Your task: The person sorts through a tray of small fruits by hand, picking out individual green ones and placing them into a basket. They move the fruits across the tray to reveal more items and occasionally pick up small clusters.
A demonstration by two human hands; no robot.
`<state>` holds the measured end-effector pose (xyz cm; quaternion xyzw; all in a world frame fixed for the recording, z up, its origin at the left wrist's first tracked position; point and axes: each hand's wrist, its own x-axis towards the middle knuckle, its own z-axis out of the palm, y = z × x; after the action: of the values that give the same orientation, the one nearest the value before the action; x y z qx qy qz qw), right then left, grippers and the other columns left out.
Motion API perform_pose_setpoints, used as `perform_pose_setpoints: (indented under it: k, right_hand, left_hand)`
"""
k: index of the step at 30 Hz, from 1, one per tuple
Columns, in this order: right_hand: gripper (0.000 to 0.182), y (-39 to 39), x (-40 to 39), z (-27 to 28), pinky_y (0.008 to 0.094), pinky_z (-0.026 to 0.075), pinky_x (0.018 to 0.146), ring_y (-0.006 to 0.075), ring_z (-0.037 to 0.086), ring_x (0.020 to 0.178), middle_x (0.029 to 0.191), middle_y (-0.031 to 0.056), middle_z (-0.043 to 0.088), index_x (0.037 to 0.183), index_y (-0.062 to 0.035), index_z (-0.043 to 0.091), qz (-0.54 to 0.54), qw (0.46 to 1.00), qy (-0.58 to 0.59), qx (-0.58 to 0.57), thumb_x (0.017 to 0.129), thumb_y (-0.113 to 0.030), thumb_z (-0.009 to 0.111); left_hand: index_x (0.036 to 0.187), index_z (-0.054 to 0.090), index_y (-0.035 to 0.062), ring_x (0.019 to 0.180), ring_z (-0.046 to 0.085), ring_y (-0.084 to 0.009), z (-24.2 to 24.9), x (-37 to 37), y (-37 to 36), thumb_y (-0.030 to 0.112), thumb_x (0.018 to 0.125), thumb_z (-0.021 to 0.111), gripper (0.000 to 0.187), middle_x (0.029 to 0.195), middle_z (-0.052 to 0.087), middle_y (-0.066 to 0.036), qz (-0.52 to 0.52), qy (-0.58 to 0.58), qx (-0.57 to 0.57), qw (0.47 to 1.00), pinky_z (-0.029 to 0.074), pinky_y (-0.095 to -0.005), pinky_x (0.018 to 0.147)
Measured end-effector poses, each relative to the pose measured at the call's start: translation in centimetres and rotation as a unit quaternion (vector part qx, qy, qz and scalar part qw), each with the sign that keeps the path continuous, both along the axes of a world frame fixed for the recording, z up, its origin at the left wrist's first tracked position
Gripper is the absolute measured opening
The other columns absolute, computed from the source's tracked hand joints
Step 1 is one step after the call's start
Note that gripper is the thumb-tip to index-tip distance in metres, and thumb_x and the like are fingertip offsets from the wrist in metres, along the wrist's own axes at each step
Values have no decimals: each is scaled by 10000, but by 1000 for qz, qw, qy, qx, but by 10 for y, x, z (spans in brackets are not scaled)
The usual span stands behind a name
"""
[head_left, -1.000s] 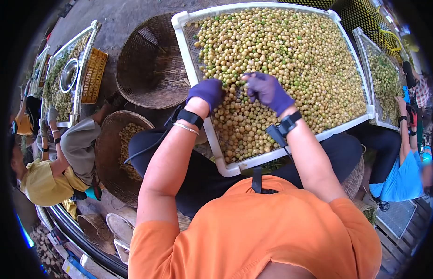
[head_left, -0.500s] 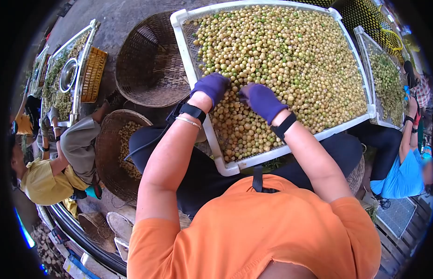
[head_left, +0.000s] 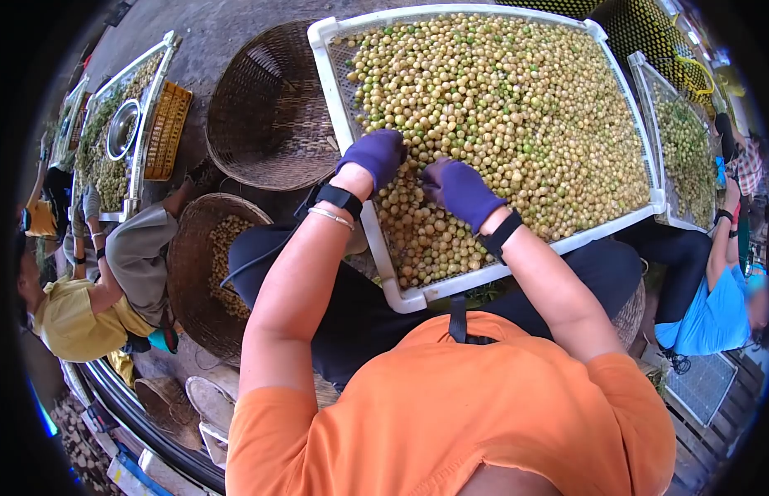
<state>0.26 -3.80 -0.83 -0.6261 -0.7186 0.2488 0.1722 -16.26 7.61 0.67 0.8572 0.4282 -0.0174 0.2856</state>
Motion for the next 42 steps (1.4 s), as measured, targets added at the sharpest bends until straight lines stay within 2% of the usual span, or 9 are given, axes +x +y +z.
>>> perform_pose_setpoints:
  k: [3, 7, 13, 21, 33, 36, 39, 40, 42]
  right_hand:
    - [187, 6, 15, 13, 319, 537, 619, 166, 658, 750, 939, 83, 645, 1009, -28, 636, -109, 955, 240, -139, 889, -147, 556]
    - [275, 4, 29, 11, 261, 531, 560, 146, 636, 726, 846, 62, 647, 1085, -15, 602, -155, 610, 755, -183, 910, -227, 585]
    - [167, 28, 11, 13, 395, 518, 719, 306, 645, 814, 919, 154, 641, 992, -55, 659, -58, 986, 149, -39, 879, -119, 554]
    - [132, 13, 3, -5, 446, 505, 769, 380, 617, 894, 964, 226, 601, 901, -38, 601, 16, 998, -52, 35, 820, -35, 497]
    - [156, 18, 15, 15, 379, 520, 657, 252, 635, 716, 752, 142, 645, 904, -21, 656, -43, 991, 71, -105, 823, -145, 609]
    - [207, 3, 36, 21, 226, 505, 525, 91, 590, 635, 778, 32, 617, 1002, -18, 635, -158, 816, 483, -275, 872, -179, 639]
    - [269, -3, 53, -3, 243, 520, 531, 121, 583, 649, 899, 50, 595, 1125, -24, 561, -78, 472, 825, -301, 916, -193, 582]
    - [271, -1, 50, -2, 250, 519, 534, 128, 587, 661, 904, 53, 598, 1124, -33, 563, -83, 501, 813, -284, 914, -203, 586]
    - [273, 2, 36, 8, 265, 518, 539, 144, 596, 685, 912, 60, 602, 1124, -52, 569, -97, 557, 787, -247, 911, -221, 595]
  left_hand:
    - [955, 628, 43, 884, 633, -314, 0, -3, 5, 266, 883, 551, 246, 963, 646, -169, 46, -51, -73, 995, 500, -404, 778]
    - [994, 589, 33, 779, 634, -164, 15, -7, 5, 244, 918, 553, 227, 891, 642, -86, 186, -297, -347, 870, 514, -306, 649]
    - [1046, 564, 54, 856, 609, -182, 22, -12, 10, 292, 952, 516, 261, 948, 620, -89, 217, -507, -626, 551, 487, -277, 677]
    - [974, 681, 66, 902, 651, -291, 14, -8, 25, 284, 877, 576, 261, 949, 676, -160, 139, -52, -49, 988, 495, -344, 806]
    - [947, 699, 61, 927, 641, -346, -23, 20, 4, 269, 858, 534, 280, 995, 664, -181, 2, 88, 8, 996, 507, -426, 821]
    - [970, 673, 42, 768, 656, -270, -14, 15, 6, 274, 867, 543, 285, 885, 672, -137, 60, 13, -67, 996, 523, -367, 711]
    - [877, 605, 19, 620, 569, -124, 20, -4, 6, 279, 897, 537, 269, 758, 600, -34, 142, -213, -283, 924, 480, -254, 586]
    - [869, 581, 55, 654, 593, -149, 7, -19, 16, 259, 912, 543, 212, 781, 600, -38, -39, -236, -116, 964, 490, -268, 579]
    - [929, 572, 86, 683, 599, -166, 14, -25, 19, 219, 915, 562, 134, 814, 610, -54, 265, -474, -561, 624, 491, -263, 575]
